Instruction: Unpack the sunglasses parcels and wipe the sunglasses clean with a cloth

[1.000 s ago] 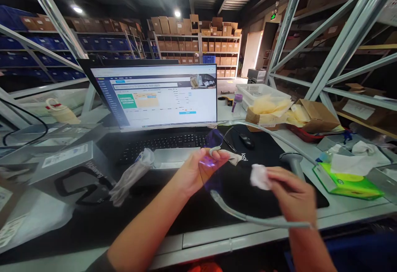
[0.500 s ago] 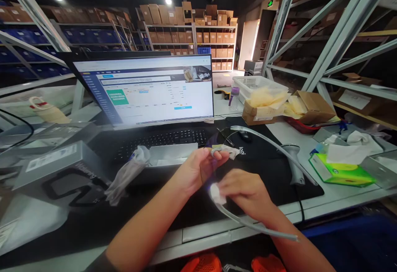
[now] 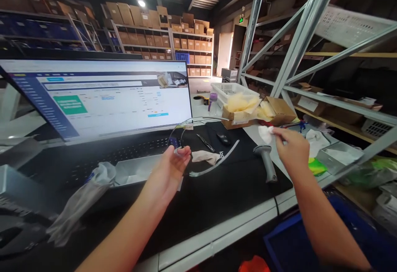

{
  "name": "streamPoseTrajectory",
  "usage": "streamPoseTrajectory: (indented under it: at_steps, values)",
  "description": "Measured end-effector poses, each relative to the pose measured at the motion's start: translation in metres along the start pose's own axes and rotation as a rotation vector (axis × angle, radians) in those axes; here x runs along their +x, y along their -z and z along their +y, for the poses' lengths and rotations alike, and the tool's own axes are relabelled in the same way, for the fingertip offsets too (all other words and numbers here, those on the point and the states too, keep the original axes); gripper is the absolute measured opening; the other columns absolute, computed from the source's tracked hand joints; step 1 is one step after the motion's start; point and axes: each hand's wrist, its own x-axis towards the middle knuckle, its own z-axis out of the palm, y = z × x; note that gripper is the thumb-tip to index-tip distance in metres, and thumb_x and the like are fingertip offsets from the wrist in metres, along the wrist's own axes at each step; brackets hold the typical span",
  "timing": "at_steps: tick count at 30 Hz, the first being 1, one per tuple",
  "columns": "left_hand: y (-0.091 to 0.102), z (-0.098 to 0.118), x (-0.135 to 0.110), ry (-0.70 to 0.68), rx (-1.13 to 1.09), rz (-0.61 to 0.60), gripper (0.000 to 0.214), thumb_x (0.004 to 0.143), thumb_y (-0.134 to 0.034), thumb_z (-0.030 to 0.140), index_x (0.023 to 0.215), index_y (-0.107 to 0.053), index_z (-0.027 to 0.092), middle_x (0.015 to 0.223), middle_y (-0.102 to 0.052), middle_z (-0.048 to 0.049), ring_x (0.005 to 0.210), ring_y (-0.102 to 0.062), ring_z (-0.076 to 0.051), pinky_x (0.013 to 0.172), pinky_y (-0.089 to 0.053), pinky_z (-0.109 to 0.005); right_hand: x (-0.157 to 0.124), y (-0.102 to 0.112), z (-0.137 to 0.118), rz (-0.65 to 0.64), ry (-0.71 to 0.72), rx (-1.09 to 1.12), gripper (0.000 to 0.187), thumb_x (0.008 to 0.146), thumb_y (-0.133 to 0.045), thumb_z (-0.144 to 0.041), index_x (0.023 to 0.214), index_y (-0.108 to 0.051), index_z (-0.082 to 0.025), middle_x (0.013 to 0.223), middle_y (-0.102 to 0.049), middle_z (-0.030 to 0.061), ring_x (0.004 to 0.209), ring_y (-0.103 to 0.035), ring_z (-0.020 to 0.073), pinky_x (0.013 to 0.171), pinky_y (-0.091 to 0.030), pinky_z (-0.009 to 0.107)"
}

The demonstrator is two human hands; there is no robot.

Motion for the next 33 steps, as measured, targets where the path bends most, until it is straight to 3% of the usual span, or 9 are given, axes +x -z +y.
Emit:
streamPoseTrajectory:
  at_steps: [3, 7, 12, 15, 21, 25, 28, 30, 33]
  values:
    - [0.003, 0.001, 0.002, -0.005, -0.014, 0.011, 0.033, 0.099, -0.055, 0.029, 0.076, -0.069, 0.01, 0.089, -0.076, -0.0087, 0.089, -0.073, -0.014, 0.089, -0.057, -0.026, 0.04, -0.023, 0.026, -0.224, -0.077, -0.209, 0.027, 0.088, -0.051, -0.007, 0.098, -0.076, -0.009, 0.103, -0.075, 0.0213, 0.102, -0.07, 0.0304, 0.088, -0.052, 0.041]
    - [0.007, 0.005, 0.005, -0.023, -0.051, 0.043, 0.03, 0.098, -0.058, 0.03, 0.078, -0.069, 0.011, 0.09, -0.076, -0.0072, 0.087, -0.072, -0.012, 0.089, -0.055, -0.025, 0.053, -0.03, 0.015, -0.27, -0.05, -0.211, 0.024, 0.082, -0.052, -0.003, 0.082, -0.076, -0.006, 0.084, -0.075, 0.023, 0.088, -0.072, 0.0327, 0.077, -0.054, 0.041]
    - [0.007, 0.008, 0.006, -0.069, -0.11, 0.054, 0.031, 0.098, -0.059, 0.029, 0.075, -0.069, 0.011, 0.087, -0.075, -0.0065, 0.086, -0.071, -0.012, 0.09, -0.053, -0.025, 0.002, 0.004, -0.072, 0.192, 0.29, 0.109, 0.041, 0.093, -0.054, -0.018, 0.134, -0.06, -0.016, 0.13, -0.066, 0.0154, 0.116, -0.064, 0.0283, 0.1, -0.051, 0.042]
    - [0.008, 0.004, 0.002, -0.064, -0.096, 0.041, 0.032, 0.097, -0.061, 0.032, 0.074, -0.069, 0.011, 0.088, -0.075, -0.0074, 0.083, -0.07, -0.012, 0.088, -0.052, -0.025, -0.031, 0.012, -0.134, 0.138, 0.689, 0.258, 0.057, 0.093, -0.055, -0.012, 0.148, -0.045, -0.024, 0.144, -0.056, 0.0138, 0.113, -0.065, 0.0261, 0.092, -0.054, 0.038]
    - [0.01, 0.008, -0.004, -0.067, -0.006, -0.028, 0.034, 0.088, -0.07, 0.044, 0.076, -0.072, 0.012, 0.094, -0.076, -0.0121, 0.095, -0.07, -0.019, 0.101, -0.045, -0.034, -0.01, -0.007, -0.188, 0.108, 0.974, 0.158, 0.021, 0.099, -0.047, -0.015, 0.101, -0.068, -0.015, 0.083, -0.068, 0.0099, 0.068, -0.057, 0.0213, 0.062, -0.044, 0.035]
    - [0.022, 0.039, -0.012, -0.091, 0.279, -0.289, 0.063, 0.075, -0.067, 0.073, 0.09, -0.076, 0.013, 0.104, -0.075, -0.0168, 0.113, -0.066, -0.029, 0.111, -0.036, -0.043, 0.014, -0.017, -0.189, 0.162, 0.764, 0.108, 0.025, 0.102, -0.043, -0.021, 0.087, -0.063, -0.018, 0.074, -0.062, 0.0072, 0.066, -0.052, 0.021, 0.059, -0.037, 0.034]
    - [0.043, 0.069, -0.026, -0.137, 0.593, -0.491, 0.061, 0.067, -0.077, 0.068, 0.098, -0.077, 0.015, 0.101, -0.076, -0.0158, 0.101, -0.07, -0.03, 0.1, -0.045, -0.044, 0.017, -0.025, -0.187, 0.173, 0.507, 0.198, 0.027, 0.102, -0.04, -0.026, 0.088, -0.062, -0.017, 0.078, -0.064, 0.0092, 0.07, -0.056, 0.0213, 0.062, -0.039, 0.033]
    - [0.061, 0.089, -0.035, -0.205, 0.769, -0.485, 0.049, 0.068, -0.084, 0.051, 0.1, -0.077, 0.015, 0.098, -0.077, -0.0149, 0.092, -0.071, -0.028, 0.089, -0.049, -0.039, 0.018, -0.029, -0.186, 0.134, 0.343, 0.325, 0.033, 0.102, -0.039, -0.031, 0.083, -0.061, -0.017, 0.072, -0.063, 0.0087, 0.069, -0.059, 0.0223, 0.061, -0.04, 0.034]
    - [0.083, 0.112, -0.042, -0.416, 0.954, -0.25, 0.039, 0.07, -0.084, 0.035, 0.103, -0.077, 0.015, 0.088, -0.076, -0.0107, 0.078, -0.067, -0.022, 0.07, -0.049, -0.03, 0.023, -0.031, -0.191, -0.027, 0.089, 0.693, 0.041, 0.101, -0.041, -0.047, 0.083, -0.063, -0.018, 0.063, -0.06, 0.0037, 0.057, -0.059, 0.0197, 0.054, -0.042, 0.032]
